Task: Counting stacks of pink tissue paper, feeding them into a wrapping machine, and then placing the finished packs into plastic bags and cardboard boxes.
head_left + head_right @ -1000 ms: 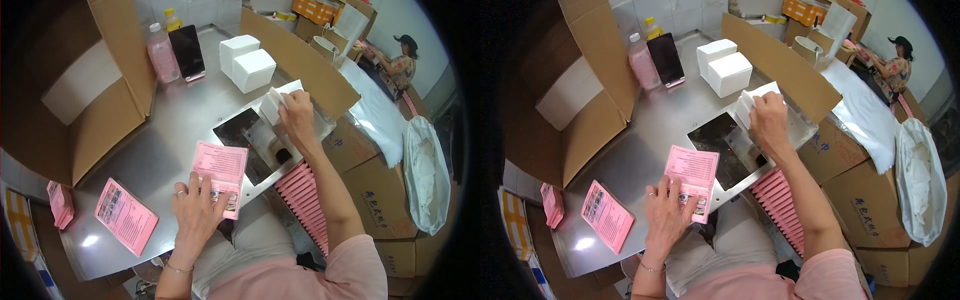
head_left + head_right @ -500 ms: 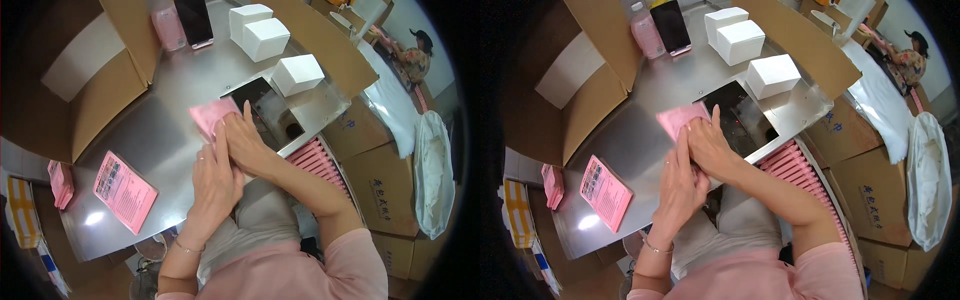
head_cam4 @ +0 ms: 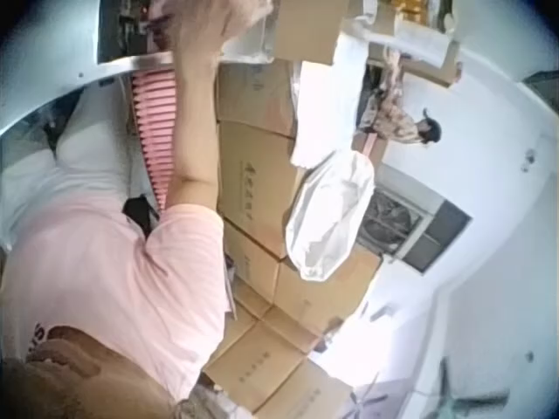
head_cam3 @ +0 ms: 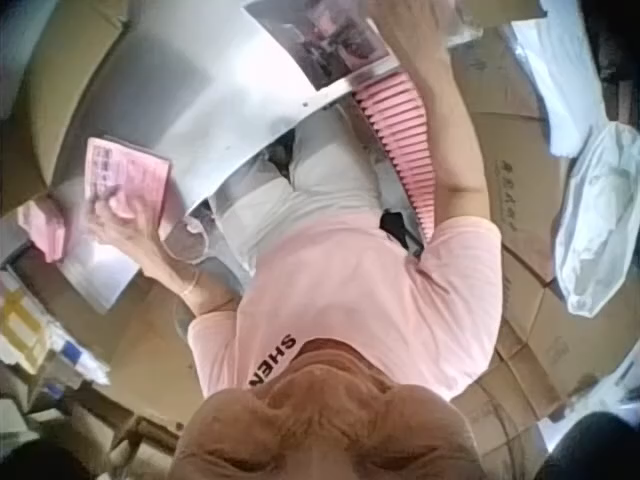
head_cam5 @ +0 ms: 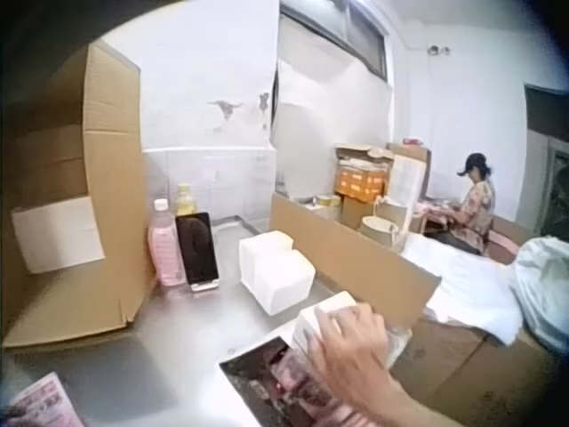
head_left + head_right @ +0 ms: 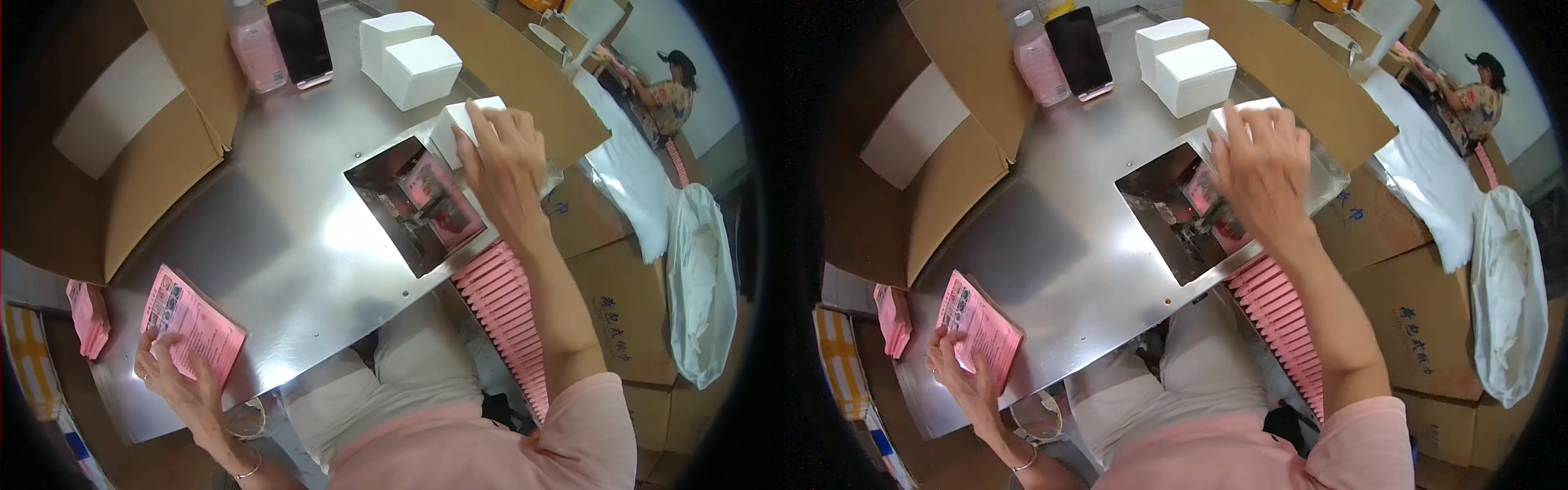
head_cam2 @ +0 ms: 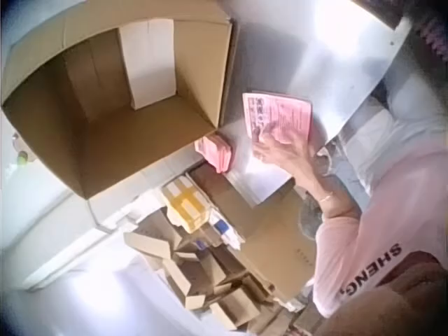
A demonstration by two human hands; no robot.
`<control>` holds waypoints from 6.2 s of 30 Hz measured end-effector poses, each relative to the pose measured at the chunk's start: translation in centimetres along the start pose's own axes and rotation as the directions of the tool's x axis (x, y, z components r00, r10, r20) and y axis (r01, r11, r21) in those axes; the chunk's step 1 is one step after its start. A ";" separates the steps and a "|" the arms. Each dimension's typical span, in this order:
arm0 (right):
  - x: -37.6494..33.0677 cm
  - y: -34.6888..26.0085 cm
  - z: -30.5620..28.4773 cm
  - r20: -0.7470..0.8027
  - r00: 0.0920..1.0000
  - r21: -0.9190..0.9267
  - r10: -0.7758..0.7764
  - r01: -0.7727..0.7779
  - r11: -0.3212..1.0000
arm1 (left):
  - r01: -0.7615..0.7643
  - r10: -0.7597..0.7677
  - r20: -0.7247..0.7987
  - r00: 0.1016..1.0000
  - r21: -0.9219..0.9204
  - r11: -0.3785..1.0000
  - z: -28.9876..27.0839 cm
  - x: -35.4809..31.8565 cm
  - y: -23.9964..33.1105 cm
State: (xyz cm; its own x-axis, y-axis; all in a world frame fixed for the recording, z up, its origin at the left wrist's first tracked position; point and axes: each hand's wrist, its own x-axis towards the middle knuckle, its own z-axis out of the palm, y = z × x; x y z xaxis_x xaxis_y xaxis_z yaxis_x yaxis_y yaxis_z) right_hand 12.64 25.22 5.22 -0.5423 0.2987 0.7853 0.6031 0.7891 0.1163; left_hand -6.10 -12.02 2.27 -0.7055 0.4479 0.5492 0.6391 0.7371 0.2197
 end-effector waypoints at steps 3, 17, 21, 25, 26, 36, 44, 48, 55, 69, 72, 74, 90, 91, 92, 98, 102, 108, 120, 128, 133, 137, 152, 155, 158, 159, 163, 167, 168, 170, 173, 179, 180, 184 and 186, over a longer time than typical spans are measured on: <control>-2.1 3.1 4.9 0.155 0.983 -0.138 0.097 -0.075 0.988 | -0.003 -0.004 0.251 0.968 0.030 1.000 2.8 -0.3 -2.7; -3.3 4.4 4.7 0.062 0.980 0.174 0.190 -0.198 0.965 | -0.411 0.623 0.196 0.758 -0.598 0.688 7.5 -0.3 12.6; -2.3 2.4 3.9 0.002 0.992 0.307 0.124 -0.118 0.944 | -0.318 0.553 0.144 0.821 -0.688 0.652 7.5 0.0 13.9; -1.0 5.6 2.5 -0.132 0.974 0.191 0.183 -0.156 0.969 | -0.319 0.547 0.181 0.817 -0.648 0.691 7.3 0.0 13.0; -0.7 5.7 2.0 -0.151 0.965 0.154 0.216 -0.193 0.969 | -0.325 0.552 0.180 0.814 -0.647 0.690 7.3 -0.1 12.9; -2.0 2.8 4.7 0.104 0.976 0.104 0.192 -0.203 0.974 | -0.345 0.560 0.160 0.813 -0.643 0.684 7.2 0.2 13.0; -2.2 3.9 4.8 0.122 0.959 0.199 0.254 -0.275 0.941 | -0.340 0.554 0.165 0.816 -0.637 0.692 7.0 0.1 13.4; -2.4 3.9 4.6 0.147 0.955 0.190 0.257 -0.282 0.940 | -0.344 0.553 0.168 0.816 -0.628 0.698 7.0 0.0 13.5; -3.2 3.5 4.6 -0.036 0.994 0.203 0.104 -0.095 0.975 | -0.382 0.609 0.138 0.781 -0.666 0.640 7.3 -0.3 13.5; -6.5 -13.3 0.7 0.177 0.884 0.725 -0.433 0.181 0.665 | -0.333 0.378 0.144 0.915 -0.259 0.906 6.6 0.3 14.0; -6.9 -8.2 0.9 0.220 0.951 0.525 -0.219 0.073 0.848 | -0.392 0.464 0.295 0.835 -0.273 0.878 6.4 -0.7 12.3; -2.7 -3.6 0.1 0.192 0.981 0.216 0.005 -0.048 0.975 | -0.378 0.430 0.247 0.868 -0.231 0.897 5.8 -0.8 12.8; -3.8 4.4 5.0 0.106 0.974 0.234 0.202 -0.222 0.946 | -0.343 0.450 0.276 0.850 -0.359 0.868 7.6 -0.2 14.5; -3.6 4.2 4.5 0.091 0.977 0.184 0.193 -0.207 0.961 | -0.409 0.529 0.250 0.811 -0.405 0.818 7.7 -0.2 14.3; -3.5 3.7 4.1 0.076 0.980 0.134 0.183 -0.192 0.972 | -0.470 0.604 0.220 0.766 -0.449 0.760 7.7 -0.2 14.1; -10.7 -9.5 -4.6 0.031 0.863 0.723 -0.504 0.329 0.608 | -0.324 0.498 0.348 0.794 -0.451 0.832 5.5 1.7 12.1; -7.8 -9.0 0.7 0.330 0.814 0.545 -0.477 0.248 0.801 | -0.317 0.571 0.312 0.759 -0.588 0.744 5.9 0.3 14.1; -6.2 -5.9 5.8 0.400 0.900 0.554 -0.173 -0.087 0.828 | -0.065 0.368 0.407 0.836 -0.593 0.803 3.3 0.2 12.1; -2.9 3.3 5.0 0.212 0.973 -0.117 0.092 -0.069 0.991 | -0.102 0.072 0.186 0.980 0.153 0.983 2.0 0.0 -1.5; -2.9 4.0 5.5 0.134 0.976 0.147 0.172 -0.191 0.970 | -0.081 0.131 0.170 0.977 -0.273 0.959 2.4 1.3 2.2; -4.0 4.5 5.4 0.164 0.970 0.210 0.177 -0.210 0.955 | -0.285 0.482 0.193 0.855 -0.602 0.746 7.2 -0.5 12.8; -3.5 5.1 5.3 0.081 0.978 0.239 0.193 -0.207 0.949 | -0.281 0.472 0.242 0.848 -0.550 0.787 7.6 -0.8 13.8; -3.7 -12.7 1.2 0.344 0.857 0.498 -0.384 0.180 0.848 | -0.311 0.440 0.208 0.873 -0.457 0.833 7.9 -0.4 14.2; -5.9 -12.8 -0.7 0.209 0.864 0.850 -0.458 0.070 0.521 | -0.248 0.321 0.204 0.925 -0.316 0.916 7.0 0.0 13.0; -4.8 -7.5 1.0 0.170 0.967 0.518 -0.189 0.076 0.852 | -0.281 0.348 0.343 0.872 -0.230 0.932 5.7 -0.6 11.4; -3.5 -5.8 1.7 0.149 0.987 0.296 -0.065 0.018 0.955 | -0.281 0.319 0.274 0.907 -0.169 0.945 5.7 -0.7 11.2; -3.6 2.6 5.7 0.193 0.972 -0.155 0.136 -0.107 0.982 | -0.171 0.241 0.379 0.893 -0.210 0.963 6.1 -0.1 14.6; -5.4 5.8 7.4 -0.002 0.992 -0.091 0.123 -0.122 0.988 | -0.413 0.440 0.196 0.876 -0.165 0.896 8.0 -0.5 14.8; -5.7 5.4 8.9 0.004 0.991 -0.079 0.136 -0.136 0.988 | -0.417 0.439 0.244 0.865 -0.138 0.898 7.8 -0.4 14.4; -4.7 2.4 11.4 0.004 0.978 0.011 0.208 -0.208 0.978 | -0.381 0.390 0.331 0.860 -0.093 0.920 6.8 0.2 12.5; -4.2 1.1 9.8 0.024 0.983 -0.018 0.184 -0.184 0.983 | -0.473 0.457 0.287 0.842 -0.015 0.881 5.1 0.0 13.6; -4.6 2.6 7.9 0.058 0.984 -0.059 0.171 -0.168 0.984 | -0.491 0.520 0.283 0.806 -0.171 0.854 7.7 0.7 12.3; -4.4 2.5 8.6 0.071 0.983 -0.008 0.171 -0.171 0.985 | -0.475 0.497 0.288 0.818 -0.148 0.867 7.9 0.3 12.1; -6.1 5.8 12.8 -0.127 0.951 0.197 0.282 -0.255 0.947 | -0.419 0.496 0.218 0.841 -0.319 0.850 9.4 -0.6 12.0; -5.6 4.6 6.6 -0.049 0.972 0.317 0.230 -0.203 0.926 | -0.421 0.576 0.292 0.763 -0.451 0.787 7.5 -0.6 13.3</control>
State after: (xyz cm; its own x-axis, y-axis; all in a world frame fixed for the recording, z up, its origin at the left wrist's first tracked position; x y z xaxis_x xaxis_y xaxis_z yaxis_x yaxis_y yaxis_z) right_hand 14.60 30.74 -2.60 -0.3597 0.4451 0.8201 0.4832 0.8407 -0.2443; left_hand 0.55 1.31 -1.19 -0.2596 0.9144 0.3107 0.9383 0.1626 0.3053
